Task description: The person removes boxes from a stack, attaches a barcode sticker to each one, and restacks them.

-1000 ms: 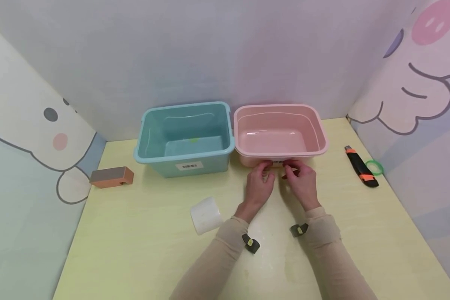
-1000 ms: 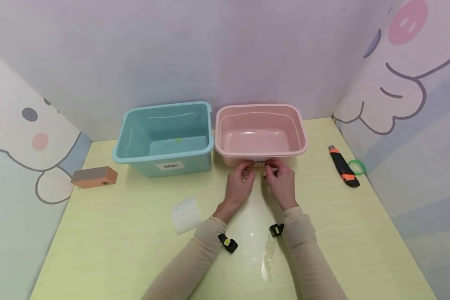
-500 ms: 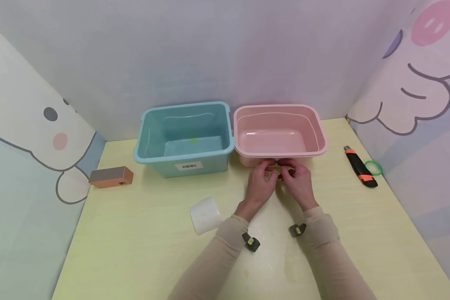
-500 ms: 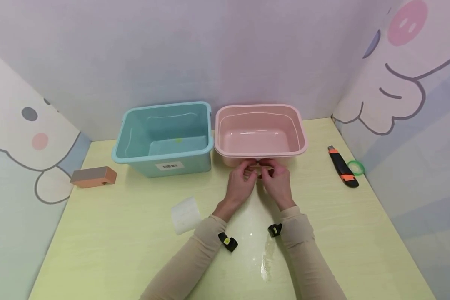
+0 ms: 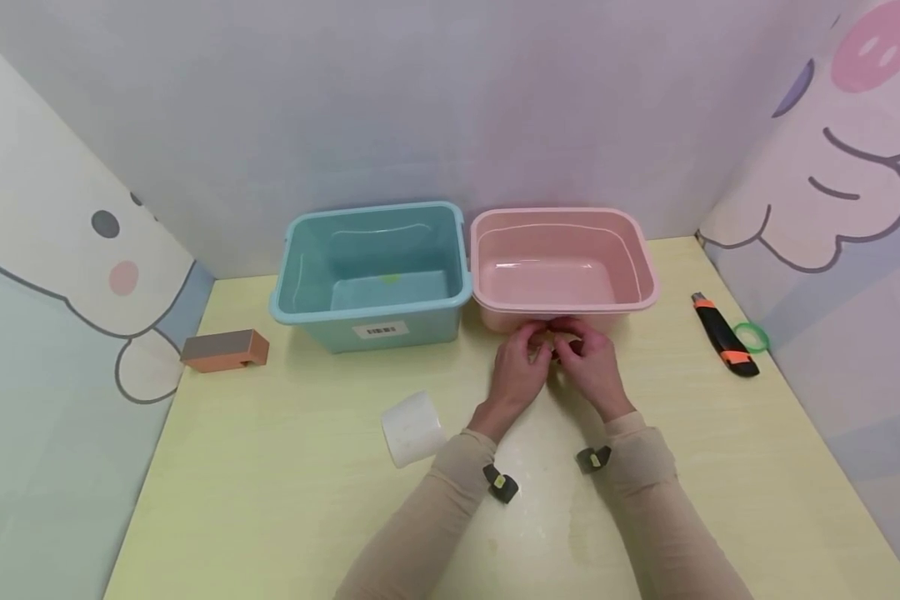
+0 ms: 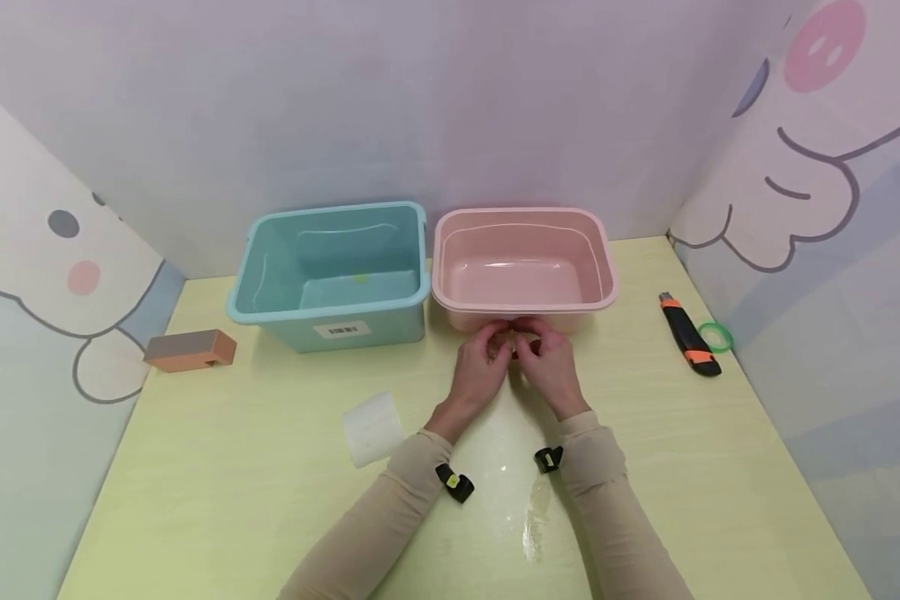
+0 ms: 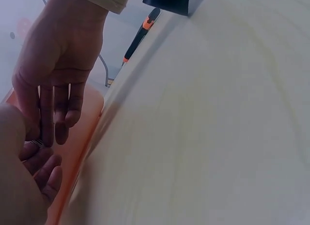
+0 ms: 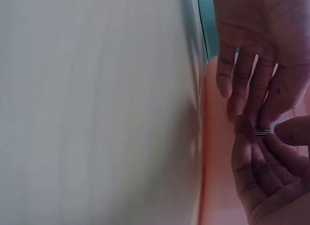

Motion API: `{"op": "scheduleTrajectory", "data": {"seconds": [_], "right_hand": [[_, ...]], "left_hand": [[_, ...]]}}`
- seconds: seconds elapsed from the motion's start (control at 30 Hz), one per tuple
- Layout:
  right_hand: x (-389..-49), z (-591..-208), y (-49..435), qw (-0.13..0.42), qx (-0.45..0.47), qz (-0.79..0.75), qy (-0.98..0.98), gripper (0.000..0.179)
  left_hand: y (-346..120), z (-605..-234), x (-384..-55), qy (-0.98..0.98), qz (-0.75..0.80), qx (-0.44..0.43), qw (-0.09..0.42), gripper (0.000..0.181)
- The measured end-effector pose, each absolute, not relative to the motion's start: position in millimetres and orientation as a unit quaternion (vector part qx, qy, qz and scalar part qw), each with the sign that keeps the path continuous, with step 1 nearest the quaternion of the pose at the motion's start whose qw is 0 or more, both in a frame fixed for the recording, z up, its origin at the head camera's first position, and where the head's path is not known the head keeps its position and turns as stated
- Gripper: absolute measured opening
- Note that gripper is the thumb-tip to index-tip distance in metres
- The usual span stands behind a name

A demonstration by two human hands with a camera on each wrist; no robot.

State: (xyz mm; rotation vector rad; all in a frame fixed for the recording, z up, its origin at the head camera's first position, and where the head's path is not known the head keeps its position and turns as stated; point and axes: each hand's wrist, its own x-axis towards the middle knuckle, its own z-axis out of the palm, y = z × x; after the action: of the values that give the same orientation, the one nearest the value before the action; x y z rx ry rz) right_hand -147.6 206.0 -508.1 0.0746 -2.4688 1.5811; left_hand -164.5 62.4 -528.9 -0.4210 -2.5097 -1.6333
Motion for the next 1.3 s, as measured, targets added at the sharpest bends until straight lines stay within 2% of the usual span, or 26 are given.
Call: {"op": "scheduleTrajectory", "data": {"seconds": [0.17, 0.57, 0.77, 0.97, 1.3], "right_hand": [[-147, -508, 204, 0.101, 0.021, 0.527, -0.844, 0.026], [-145, -503, 205, 0.148, 0.015, 0.532, -0.834, 0.03], [-144, -503, 213, 0.132, -0.019, 0.555, -0.821, 0.03], [-142, -503, 225, 0.144, -0.079, 0.551, -0.818, 0.028], [-144, -509, 225, 0.118, -0.046, 0.516, -0.847, 0.028]], "left_hand": [[61, -530, -164, -0.832, -0.535, -0.135, 0.051, 0.03], [64, -516, -164, -0.831, -0.532, -0.147, 0.062, 0.033], [60, -519, -164, -0.822, -0.548, -0.139, 0.059, 0.033], [57, -522, -167, -0.817, -0.557, -0.136, 0.065, 0.032], [58, -527, -168, -0.824, -0.546, -0.14, 0.06, 0.031]]}}
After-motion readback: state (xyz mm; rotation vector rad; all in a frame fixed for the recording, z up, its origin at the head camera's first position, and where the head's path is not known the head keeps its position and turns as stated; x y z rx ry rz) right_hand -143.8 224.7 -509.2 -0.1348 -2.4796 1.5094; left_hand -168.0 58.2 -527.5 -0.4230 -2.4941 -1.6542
